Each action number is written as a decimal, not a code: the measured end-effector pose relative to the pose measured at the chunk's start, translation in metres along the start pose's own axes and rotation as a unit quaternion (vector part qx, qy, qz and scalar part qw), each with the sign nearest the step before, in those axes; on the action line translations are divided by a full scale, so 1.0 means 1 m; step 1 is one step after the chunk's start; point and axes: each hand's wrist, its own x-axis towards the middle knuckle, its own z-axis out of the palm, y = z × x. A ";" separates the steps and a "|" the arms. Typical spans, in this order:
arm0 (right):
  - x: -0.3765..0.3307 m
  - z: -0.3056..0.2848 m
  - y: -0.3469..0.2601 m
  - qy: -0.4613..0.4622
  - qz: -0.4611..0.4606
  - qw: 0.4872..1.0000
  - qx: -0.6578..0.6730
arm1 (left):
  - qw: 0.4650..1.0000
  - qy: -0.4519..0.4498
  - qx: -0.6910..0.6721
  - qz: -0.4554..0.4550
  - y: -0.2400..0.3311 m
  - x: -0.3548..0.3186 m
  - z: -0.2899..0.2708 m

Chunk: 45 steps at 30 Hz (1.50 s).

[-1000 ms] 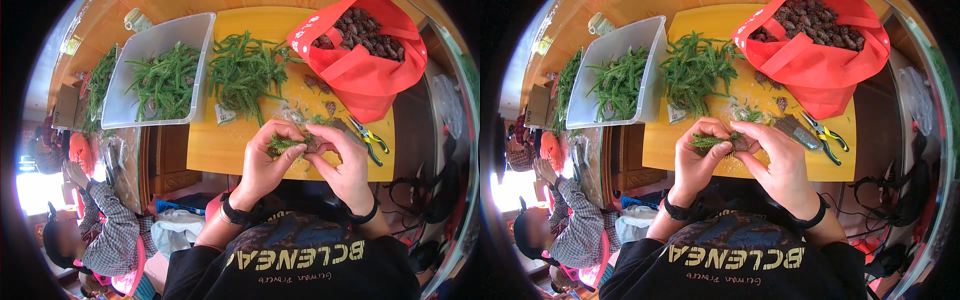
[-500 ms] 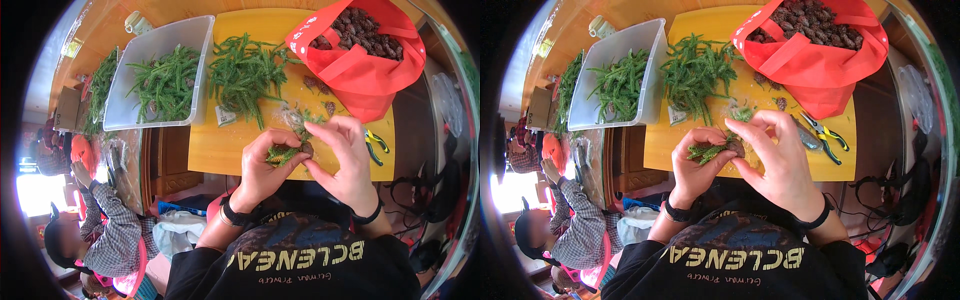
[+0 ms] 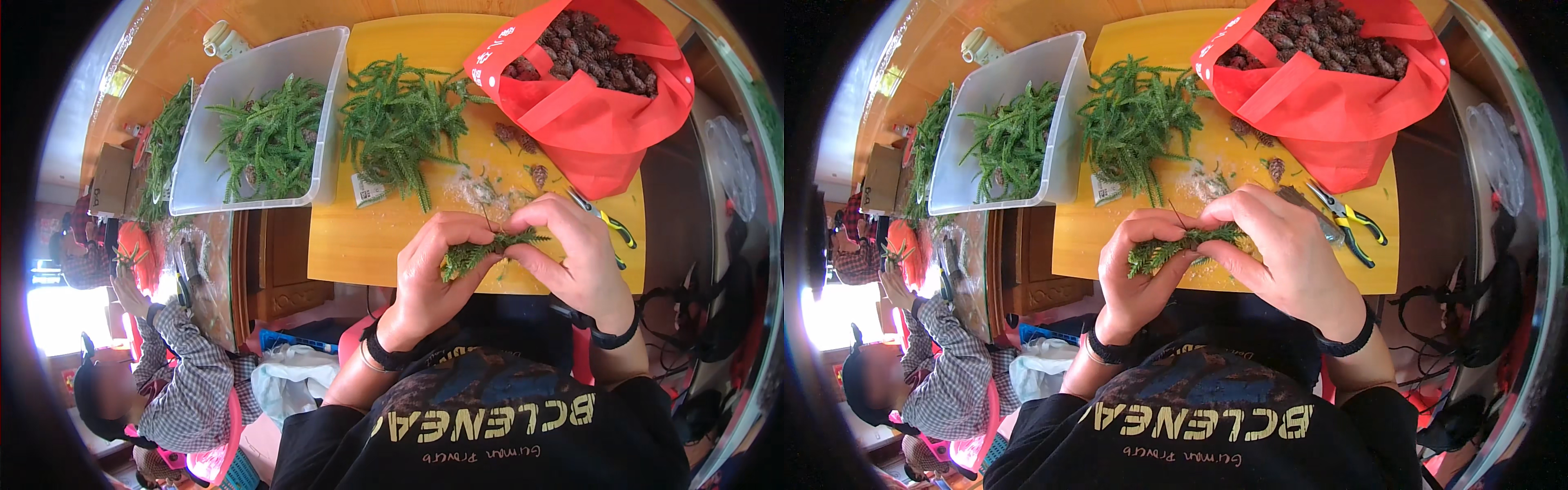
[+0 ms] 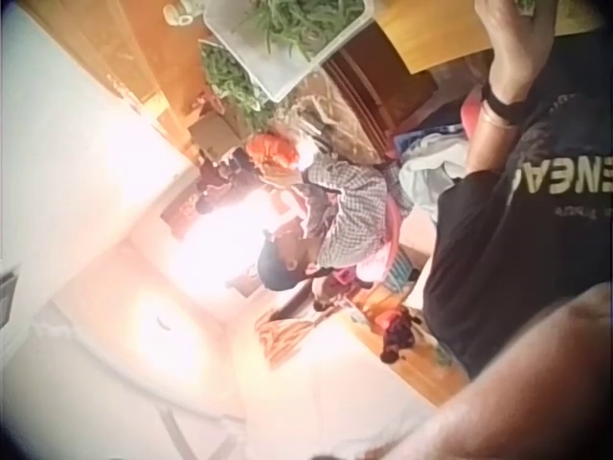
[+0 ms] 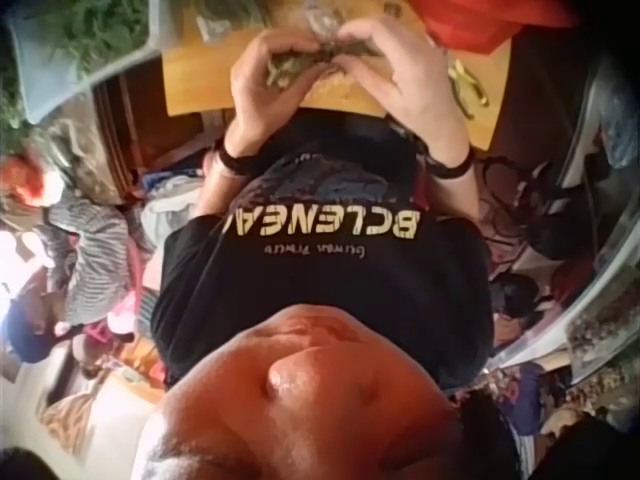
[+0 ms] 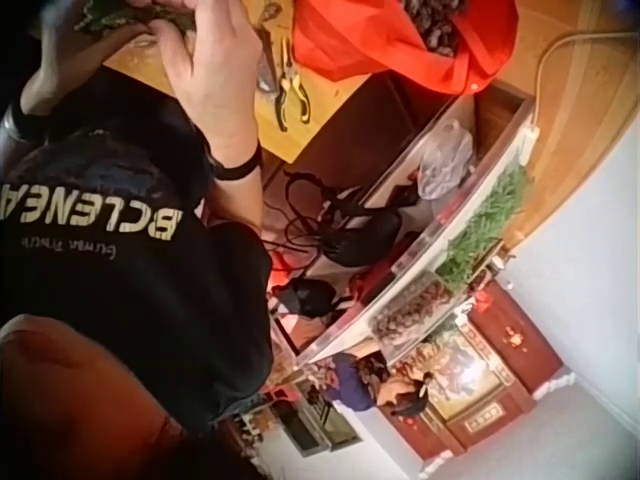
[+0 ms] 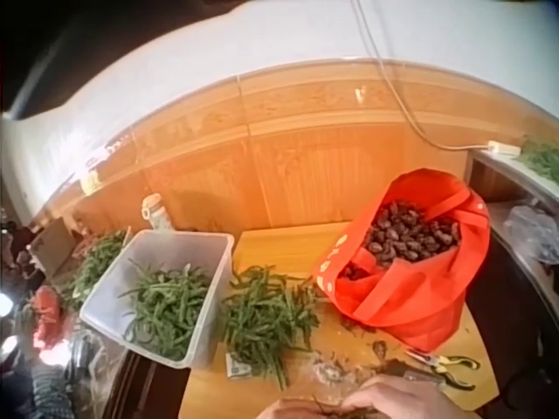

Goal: Trimming and pruning green plant sprigs using hand pruners.

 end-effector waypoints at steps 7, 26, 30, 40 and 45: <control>0.003 0.001 0.000 -0.005 0.021 0.999 0.049 | 0.999 0.004 -0.031 -0.014 0.000 0.000 0.002; 0.006 -0.009 0.006 -0.088 0.140 0.945 0.281 | 1.000 -0.013 -0.015 0.002 0.010 0.003 0.004; 0.007 -0.009 0.005 -0.059 0.049 0.981 0.181 | 0.999 0.000 -0.026 0.019 0.009 0.003 0.004; 0.001 0.012 0.005 0.087 -0.023 0.986 0.139 | 0.993 0.033 0.049 0.101 0.008 0.002 0.006; -0.006 0.022 0.005 0.121 0.015 0.983 0.140 | 0.975 -0.008 0.153 0.163 0.012 0.006 0.002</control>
